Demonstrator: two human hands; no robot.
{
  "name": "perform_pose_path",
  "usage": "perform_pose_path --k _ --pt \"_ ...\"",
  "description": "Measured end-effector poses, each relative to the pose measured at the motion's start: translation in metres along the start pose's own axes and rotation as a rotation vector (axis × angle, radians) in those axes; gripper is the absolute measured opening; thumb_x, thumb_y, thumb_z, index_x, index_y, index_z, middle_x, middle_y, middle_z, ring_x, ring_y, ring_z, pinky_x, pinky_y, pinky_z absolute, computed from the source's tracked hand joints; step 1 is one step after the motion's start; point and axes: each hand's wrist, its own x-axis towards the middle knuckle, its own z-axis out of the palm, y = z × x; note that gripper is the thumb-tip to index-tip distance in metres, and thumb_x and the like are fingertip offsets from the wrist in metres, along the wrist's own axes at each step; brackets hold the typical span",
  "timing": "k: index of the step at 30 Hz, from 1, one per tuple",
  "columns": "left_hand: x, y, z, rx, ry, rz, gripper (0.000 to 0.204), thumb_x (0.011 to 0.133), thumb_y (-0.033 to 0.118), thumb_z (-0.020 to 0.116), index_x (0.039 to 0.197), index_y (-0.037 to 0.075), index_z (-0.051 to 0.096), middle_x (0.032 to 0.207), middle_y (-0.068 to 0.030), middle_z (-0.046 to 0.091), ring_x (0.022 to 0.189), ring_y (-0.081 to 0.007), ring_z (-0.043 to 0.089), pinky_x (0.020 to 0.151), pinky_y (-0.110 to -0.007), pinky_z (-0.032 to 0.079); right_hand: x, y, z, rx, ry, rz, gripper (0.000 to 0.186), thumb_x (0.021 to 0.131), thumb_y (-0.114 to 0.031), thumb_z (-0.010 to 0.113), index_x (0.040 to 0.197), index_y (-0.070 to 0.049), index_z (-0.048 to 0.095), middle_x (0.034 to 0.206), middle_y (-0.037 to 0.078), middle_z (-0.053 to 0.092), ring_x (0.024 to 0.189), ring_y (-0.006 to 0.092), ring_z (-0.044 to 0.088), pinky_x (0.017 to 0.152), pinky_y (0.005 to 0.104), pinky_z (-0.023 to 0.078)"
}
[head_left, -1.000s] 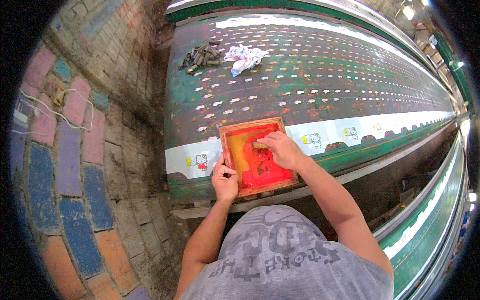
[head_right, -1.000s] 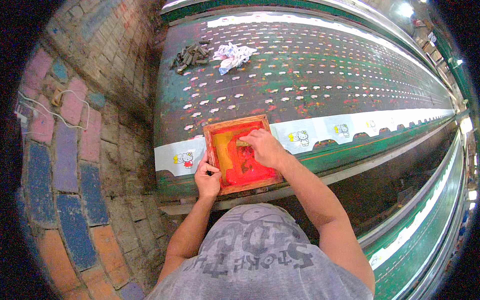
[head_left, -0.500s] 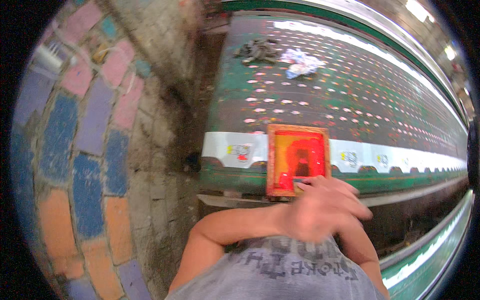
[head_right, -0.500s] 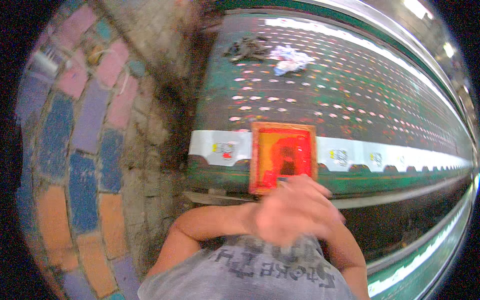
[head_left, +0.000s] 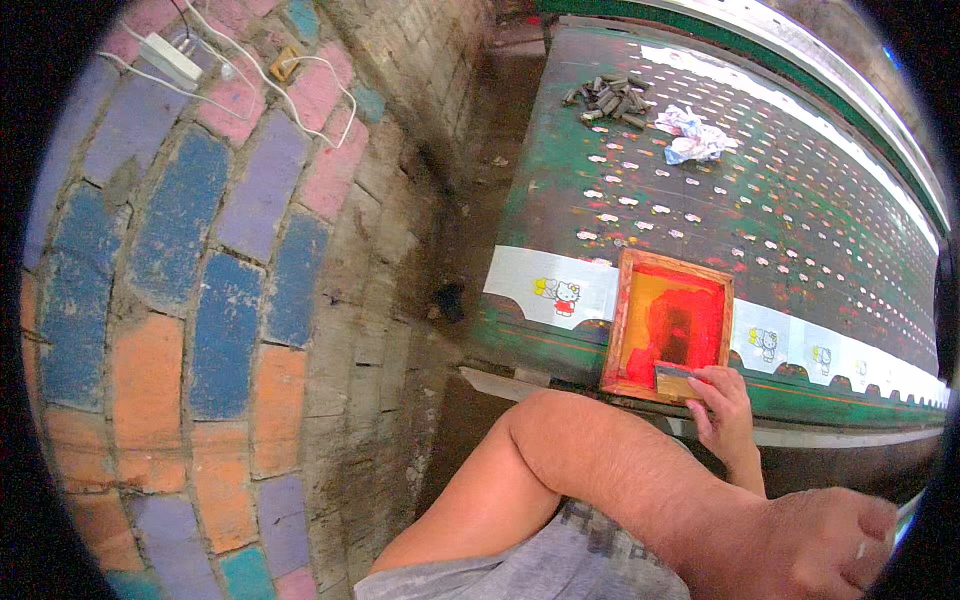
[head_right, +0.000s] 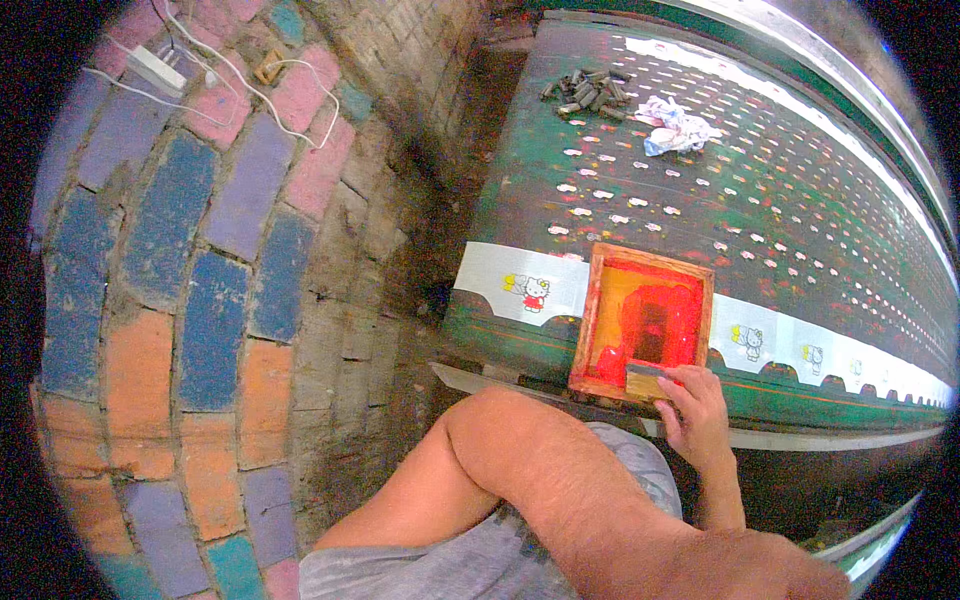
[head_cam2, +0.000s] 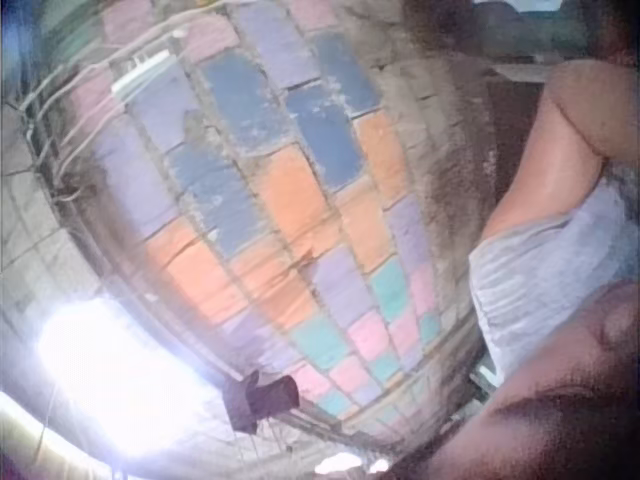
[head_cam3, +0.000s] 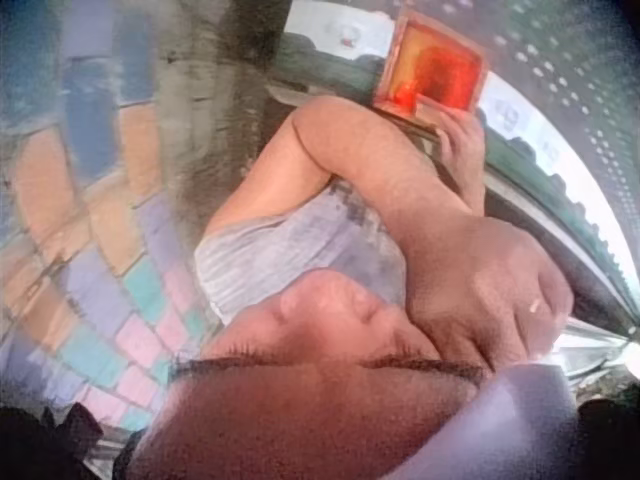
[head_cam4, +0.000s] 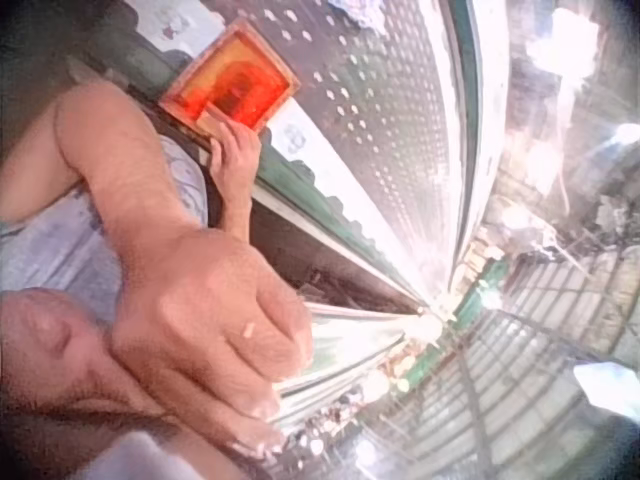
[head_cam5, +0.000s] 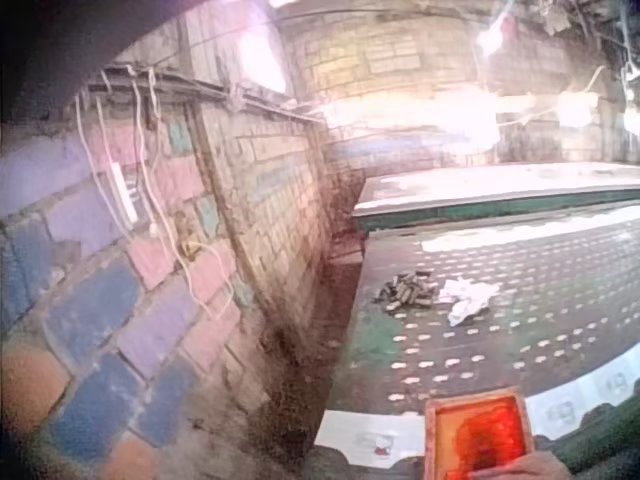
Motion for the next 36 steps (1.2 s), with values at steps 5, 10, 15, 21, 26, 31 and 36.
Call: perform_pose_path --k 5,10,15,21,26,31,36 --pt "-0.048 0.033 -0.013 0.119 -0.113 -0.033 0.016 0.107 0.016 0.067 0.096 0.006 0.073 0.104 -0.0106 0.072 0.100 -0.0325 0.071 0.095 -0.049 0.056 -0.008 0.001 -0.006 0.010 0.047 -0.022 0.041 0.084 -0.002 0.084 0.124 -0.003 0.078 0.129 0.017 0.076 0.121 0.0431 0.071 0.106 0.0543 0.057" --pt "-0.139 0.040 -0.140 0.677 -0.439 -0.521 0.025 0.092 0.011 0.071 0.114 0.001 0.079 0.128 -0.0195 0.076 0.123 -0.0424 0.072 0.119 -0.056 0.051 -0.033 0.022 0.021 -0.018 0.013 -0.044 0.041 0.087 -0.002 0.079 0.128 -0.002 0.077 0.132 0.018 0.076 0.125 0.0414 0.071 0.112 0.0514 0.058" --pt "-0.248 0.071 -0.232 1.353 -0.327 -1.001 0.060 0.085 -0.003 0.075 0.145 0.007 0.072 0.165 -0.0244 0.058 0.155 -0.0432 0.052 0.130 -0.059 0.036 -0.033 0.010 0.012 0.036 -0.021 0.005 0.040 0.089 -0.004 0.083 0.128 -0.001 0.076 0.131 0.017 0.075 0.124 0.0384 0.070 0.111 0.0488 0.059" --pt "-0.282 0.079 -0.243 1.354 -0.092 -1.176 0.068 0.083 -0.009 0.075 0.150 0.005 0.070 0.164 -0.0247 0.061 0.153 -0.0412 0.056 0.131 -0.051 0.040 -0.029 0.024 0.011 0.062 -0.031 -0.054 0.035 0.090 -0.006 0.082 0.125 -0.002 0.078 0.128 0.014 0.076 0.121 0.0369 0.071 0.108 0.0485 0.059" --pt "-0.291 0.084 -0.257 1.278 0.053 -1.363 0.058 0.079 -0.011 0.070 0.134 0.004 0.079 0.166 -0.0259 0.061 0.157 -0.0380 0.056 0.133 -0.048 0.041 -0.030 0.042 0.023 0.092 -0.037 -0.092 0.032 0.093 -0.006 0.077 0.124 -0.002 0.079 0.129 0.013 0.076 0.122 0.0351 0.071 0.109 0.0468 0.059" --pt "-0.290 0.075 -0.250 1.215 0.133 -1.284 0.042 0.077 -0.014 0.072 0.113 0.005 0.082 0.168 -0.0277 0.059 0.159 -0.0364 0.054 0.132 -0.046 0.041 -0.040 0.064 0.017 0.140 0.012 -0.126 0.034 0.091 -0.005 0.076 0.126 -0.002 0.079 0.127 0.013 0.077 0.121 0.0346 0.072 0.109 0.0461 0.059" --pt "-0.311 0.015 -0.183 1.109 0.209 -1.219 0.034 0.079 -0.014 0.071 0.106 0.006 0.080 0.169 -0.0268 0.058 0.159 -0.0365 0.054 0.130 -0.047 0.042 -0.071 0.104 -0.036 0.198 0.084 -0.026 0.034 0.092 -0.002 0.076 0.126 -0.002 0.080 0.127 0.015 0.077 0.120 0.0354 0.072 0.107 0.0462 0.060"
